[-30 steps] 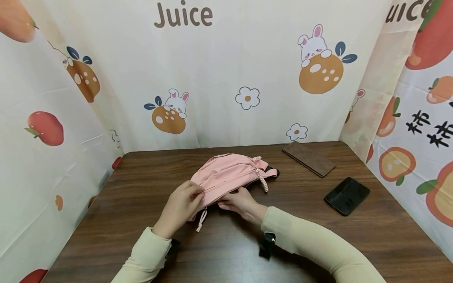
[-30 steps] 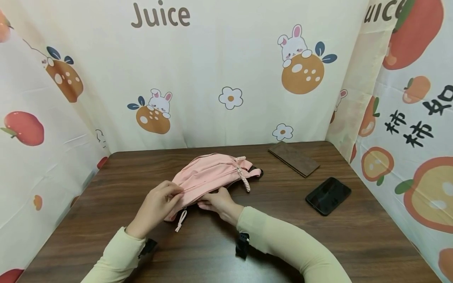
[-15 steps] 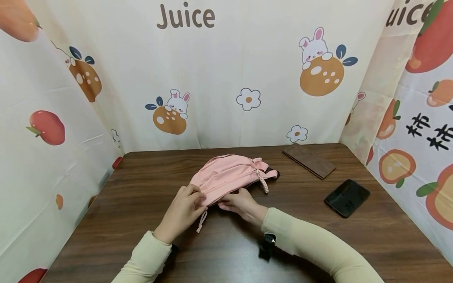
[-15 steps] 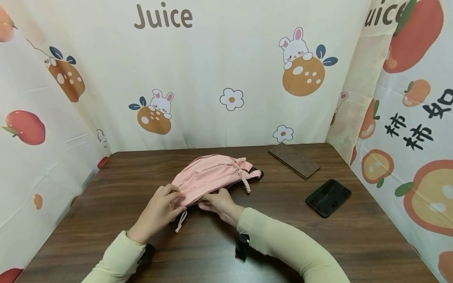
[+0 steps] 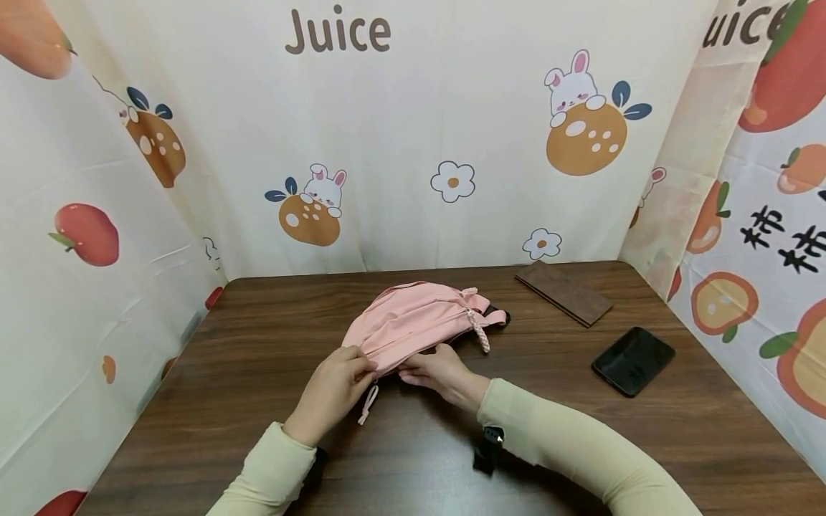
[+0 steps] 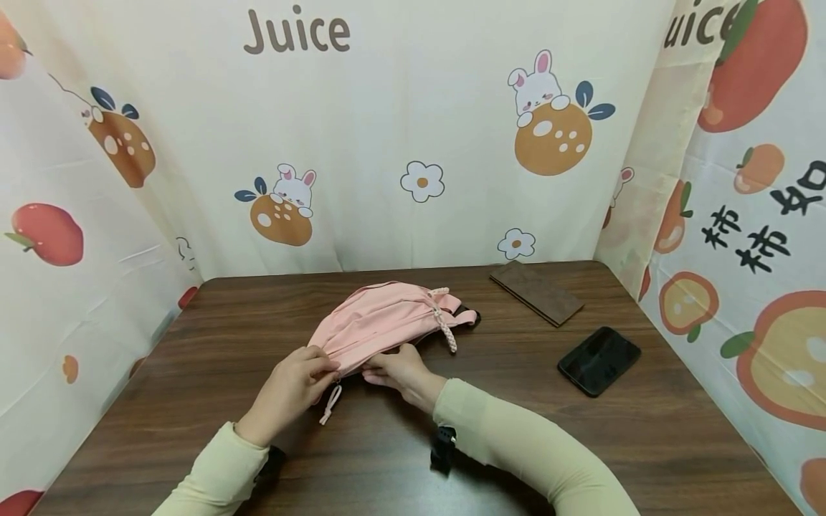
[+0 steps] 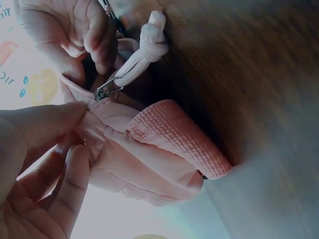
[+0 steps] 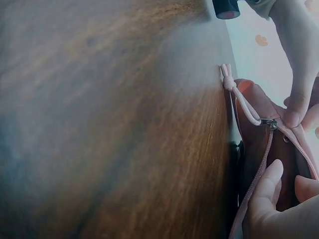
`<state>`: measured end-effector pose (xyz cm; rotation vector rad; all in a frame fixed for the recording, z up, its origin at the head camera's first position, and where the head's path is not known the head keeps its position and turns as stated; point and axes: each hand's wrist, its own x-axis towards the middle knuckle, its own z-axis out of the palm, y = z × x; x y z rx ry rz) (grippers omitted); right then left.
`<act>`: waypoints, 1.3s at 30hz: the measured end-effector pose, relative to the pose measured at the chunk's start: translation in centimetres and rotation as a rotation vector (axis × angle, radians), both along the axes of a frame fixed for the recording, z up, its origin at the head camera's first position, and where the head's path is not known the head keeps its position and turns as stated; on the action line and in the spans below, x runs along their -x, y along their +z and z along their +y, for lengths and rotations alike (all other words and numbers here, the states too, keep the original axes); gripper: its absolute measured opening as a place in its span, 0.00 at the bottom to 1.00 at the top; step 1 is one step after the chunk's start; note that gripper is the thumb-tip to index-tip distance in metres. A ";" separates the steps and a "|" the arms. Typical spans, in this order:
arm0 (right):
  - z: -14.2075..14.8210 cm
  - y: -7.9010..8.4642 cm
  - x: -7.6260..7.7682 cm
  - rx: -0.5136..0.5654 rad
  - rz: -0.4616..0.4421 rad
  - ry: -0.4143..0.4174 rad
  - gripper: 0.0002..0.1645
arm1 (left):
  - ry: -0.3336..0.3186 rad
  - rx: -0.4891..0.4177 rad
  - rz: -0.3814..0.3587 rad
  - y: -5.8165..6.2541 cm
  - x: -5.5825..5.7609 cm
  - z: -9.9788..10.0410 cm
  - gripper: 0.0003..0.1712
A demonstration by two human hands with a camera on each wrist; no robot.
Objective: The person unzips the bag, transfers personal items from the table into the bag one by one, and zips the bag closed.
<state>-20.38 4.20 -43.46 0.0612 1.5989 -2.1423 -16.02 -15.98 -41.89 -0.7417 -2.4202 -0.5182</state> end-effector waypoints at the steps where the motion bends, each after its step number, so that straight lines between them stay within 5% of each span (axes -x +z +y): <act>1: 0.0 0.0 0.0 -0.006 -0.001 0.002 0.08 | 0.002 0.000 -0.004 0.0 0.0 0.0 0.09; 8: 0.0 0.0 -0.1 -0.075 0.010 0.030 0.12 | 0.007 -0.032 -0.024 0.2 -0.1 0.1 0.09; 20: -1.5 0.1 -2.3 -0.142 0.013 0.268 0.17 | 0.003 -0.057 -0.040 0.4 -0.1 0.2 0.08; 39: -3.4 -0.7 -2.5 -0.168 0.025 0.247 0.14 | -0.005 -0.063 -0.026 0.3 0.0 0.5 0.09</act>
